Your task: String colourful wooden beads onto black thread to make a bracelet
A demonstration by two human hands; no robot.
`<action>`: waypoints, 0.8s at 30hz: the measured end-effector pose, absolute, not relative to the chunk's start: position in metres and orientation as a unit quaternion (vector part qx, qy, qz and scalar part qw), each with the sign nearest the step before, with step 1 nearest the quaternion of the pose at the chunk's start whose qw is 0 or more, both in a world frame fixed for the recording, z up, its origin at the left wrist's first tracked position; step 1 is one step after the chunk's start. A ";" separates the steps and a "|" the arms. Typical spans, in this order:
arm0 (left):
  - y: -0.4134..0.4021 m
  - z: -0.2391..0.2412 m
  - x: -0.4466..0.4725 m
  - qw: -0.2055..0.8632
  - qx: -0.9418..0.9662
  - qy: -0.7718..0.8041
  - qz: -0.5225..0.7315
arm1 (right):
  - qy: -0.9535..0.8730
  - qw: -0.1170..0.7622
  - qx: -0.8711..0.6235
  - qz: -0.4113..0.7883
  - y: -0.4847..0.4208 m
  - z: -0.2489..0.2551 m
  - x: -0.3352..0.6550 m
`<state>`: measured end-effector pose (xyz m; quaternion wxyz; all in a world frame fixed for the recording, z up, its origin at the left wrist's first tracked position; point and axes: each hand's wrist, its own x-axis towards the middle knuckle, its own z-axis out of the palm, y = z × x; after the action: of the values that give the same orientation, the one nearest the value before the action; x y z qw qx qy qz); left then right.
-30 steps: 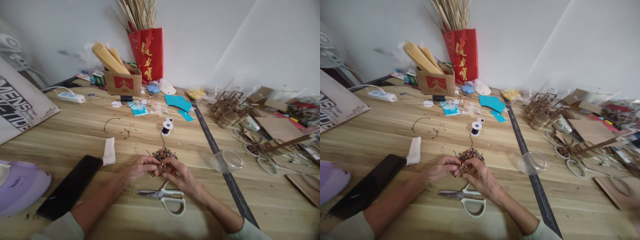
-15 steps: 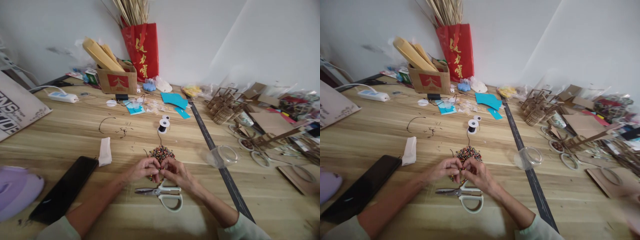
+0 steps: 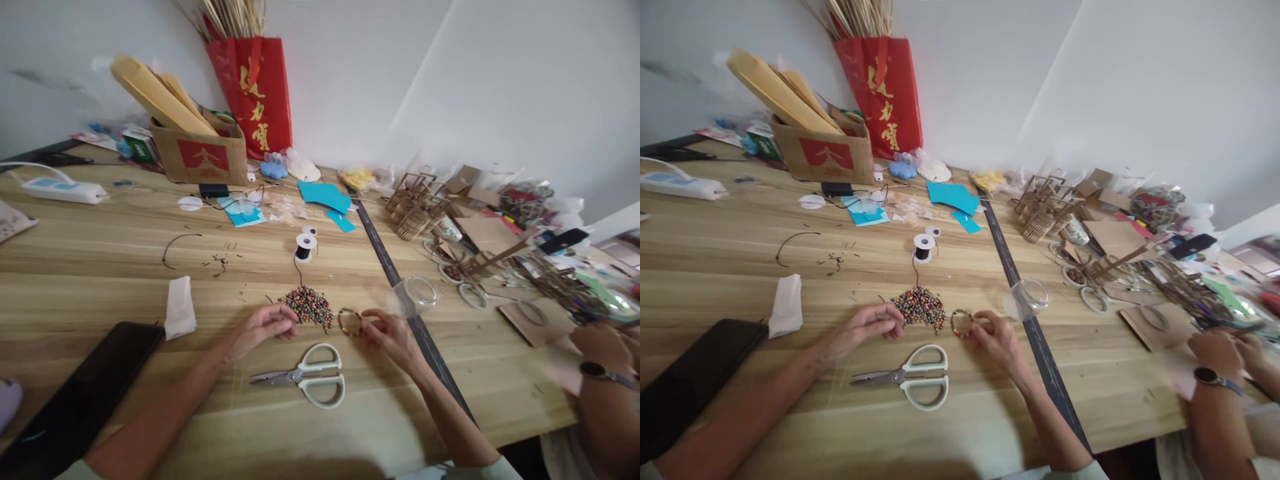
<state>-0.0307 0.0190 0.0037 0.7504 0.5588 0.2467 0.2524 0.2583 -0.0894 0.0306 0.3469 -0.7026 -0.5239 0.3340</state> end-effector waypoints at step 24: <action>0.022 0.001 -0.026 0.722 0.592 0.274 0.231 | -0.747 0.217 -0.628 -0.012 -0.095 -0.027 0.265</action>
<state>-0.0256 0.0224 0.0006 0.7221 0.5919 0.2735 0.2311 0.2654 -0.0949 -0.0268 0.2168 -0.6284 -0.7470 -0.0120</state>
